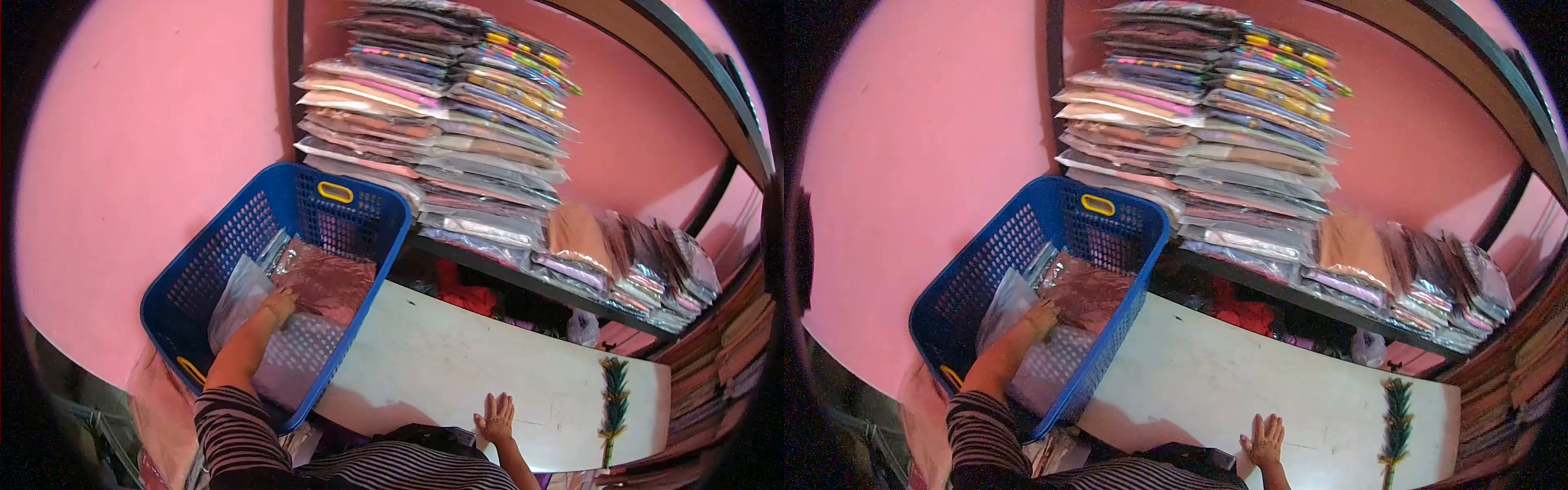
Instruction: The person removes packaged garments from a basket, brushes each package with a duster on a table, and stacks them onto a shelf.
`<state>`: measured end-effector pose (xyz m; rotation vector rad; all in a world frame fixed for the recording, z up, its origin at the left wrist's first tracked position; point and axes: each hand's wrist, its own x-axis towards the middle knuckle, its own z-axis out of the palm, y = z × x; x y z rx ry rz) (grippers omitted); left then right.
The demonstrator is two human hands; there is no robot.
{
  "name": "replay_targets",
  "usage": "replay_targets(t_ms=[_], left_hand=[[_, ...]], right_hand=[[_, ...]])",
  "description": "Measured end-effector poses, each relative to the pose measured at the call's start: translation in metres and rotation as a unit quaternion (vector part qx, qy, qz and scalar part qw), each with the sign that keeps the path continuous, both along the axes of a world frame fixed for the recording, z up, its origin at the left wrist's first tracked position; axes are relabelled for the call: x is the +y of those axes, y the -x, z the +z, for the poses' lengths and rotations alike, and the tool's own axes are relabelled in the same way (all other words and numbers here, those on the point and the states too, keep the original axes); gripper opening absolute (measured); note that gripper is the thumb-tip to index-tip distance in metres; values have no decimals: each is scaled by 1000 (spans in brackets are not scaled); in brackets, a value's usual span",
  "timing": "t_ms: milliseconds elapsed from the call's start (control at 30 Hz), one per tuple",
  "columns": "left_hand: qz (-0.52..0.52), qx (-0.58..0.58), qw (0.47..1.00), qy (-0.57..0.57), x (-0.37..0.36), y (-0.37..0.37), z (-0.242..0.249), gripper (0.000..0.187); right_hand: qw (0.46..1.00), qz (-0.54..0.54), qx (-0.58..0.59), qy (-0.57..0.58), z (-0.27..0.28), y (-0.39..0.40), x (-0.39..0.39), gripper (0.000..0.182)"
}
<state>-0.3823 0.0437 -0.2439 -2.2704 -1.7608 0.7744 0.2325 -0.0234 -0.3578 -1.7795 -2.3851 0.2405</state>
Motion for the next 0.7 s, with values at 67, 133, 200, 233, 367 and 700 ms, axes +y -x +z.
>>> replay_targets(t_ms=[67, 133, 200, 233, 367, 700], left_hand=[[69, -47, 984, 156, 0, 3, 12, 47], [52, -65, 985, 149, -9, -5, 57, 44], [49, -74, 990, 112, -13, -6, 97, 39], [58, -59, 993, 83, -15, -3, 112, 37], [89, -76, 988, -105, -40, -24, 205, 21], [-142, -81, 788, -594, -71, -157, 354, 19]], right_hand=[[1000, -11, 4, 8, 0, 1, 0, 73], [1000, -19, 5, 19, 5, 2, -2, 73], [999, -14, 14, 31, 10, 3, -3, 72], [999, -18, 15, 33, 11, 2, -3, 72], [999, -8, 7, 39, 8, 1, -2, 72], [997, -13, 29, 70, 3, -3, 2, 74]])
